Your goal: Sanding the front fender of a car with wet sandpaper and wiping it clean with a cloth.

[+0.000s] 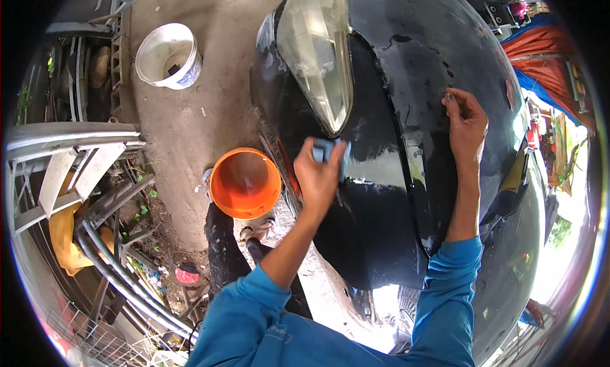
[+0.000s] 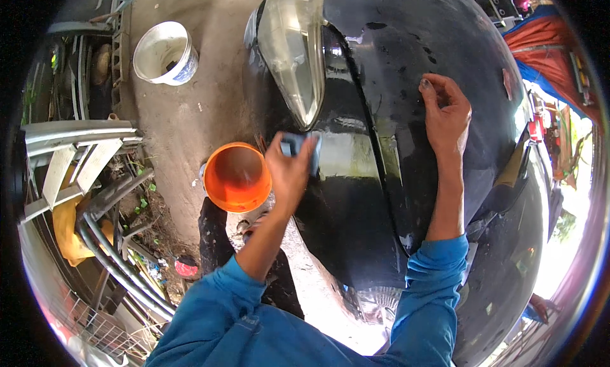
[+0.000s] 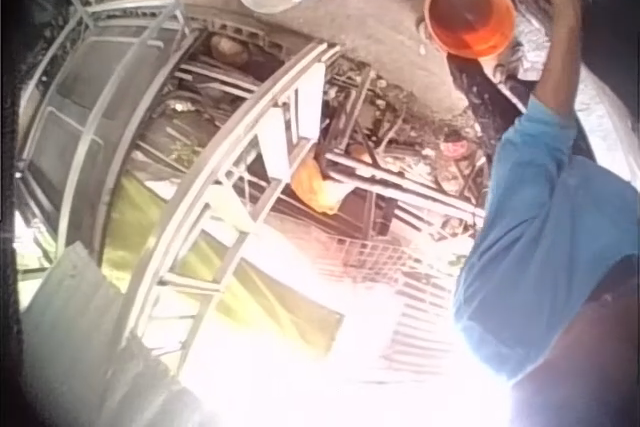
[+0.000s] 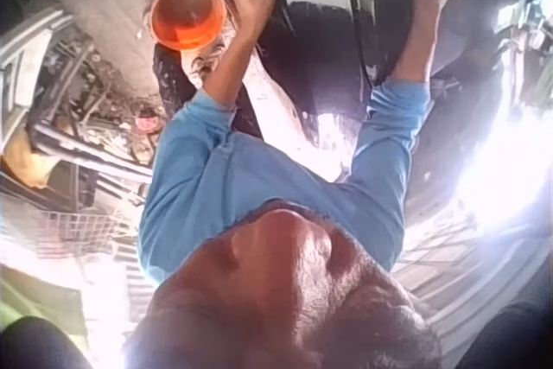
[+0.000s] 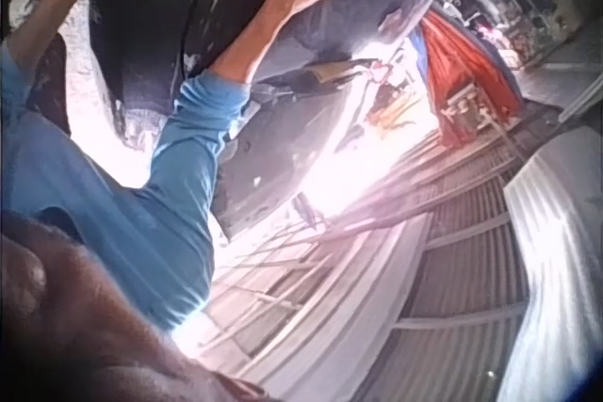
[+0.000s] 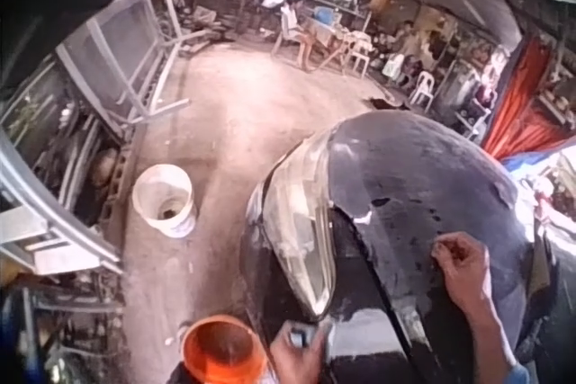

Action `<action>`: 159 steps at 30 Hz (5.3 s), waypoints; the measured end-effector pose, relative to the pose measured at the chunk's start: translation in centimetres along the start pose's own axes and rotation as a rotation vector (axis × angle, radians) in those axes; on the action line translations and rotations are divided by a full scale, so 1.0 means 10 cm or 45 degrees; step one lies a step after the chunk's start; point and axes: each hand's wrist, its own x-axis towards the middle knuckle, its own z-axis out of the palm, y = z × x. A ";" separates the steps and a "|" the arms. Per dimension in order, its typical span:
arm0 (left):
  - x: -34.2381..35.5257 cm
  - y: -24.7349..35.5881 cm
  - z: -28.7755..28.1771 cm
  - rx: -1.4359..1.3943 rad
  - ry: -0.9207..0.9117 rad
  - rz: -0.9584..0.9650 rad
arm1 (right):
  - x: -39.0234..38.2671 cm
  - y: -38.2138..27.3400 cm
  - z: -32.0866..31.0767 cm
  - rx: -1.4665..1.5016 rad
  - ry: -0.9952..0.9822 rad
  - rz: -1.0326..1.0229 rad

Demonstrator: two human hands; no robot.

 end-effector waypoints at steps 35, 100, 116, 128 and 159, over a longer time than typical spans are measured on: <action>-0.14 0.30 -0.03 0.072 -0.038 0.181 | -0.04 0.06 0.05 0.142 0.106 -0.130; 1.28 -0.42 -0.47 0.545 -0.152 0.557 | 0.02 0.08 -0.01 0.032 -0.007 -0.024; 1.17 -0.38 -0.29 0.645 -0.101 0.616 | 0.02 0.04 0.02 0.022 -0.014 0.012; 0.96 -0.30 -0.18 0.617 -0.128 0.607 | 0.01 0.00 -0.01 0.039 -0.011 -0.018; 0.50 -1.04 -0.51 0.284 0.040 0.248 | 0.07 0.11 -0.04 -0.006 -0.029 -0.022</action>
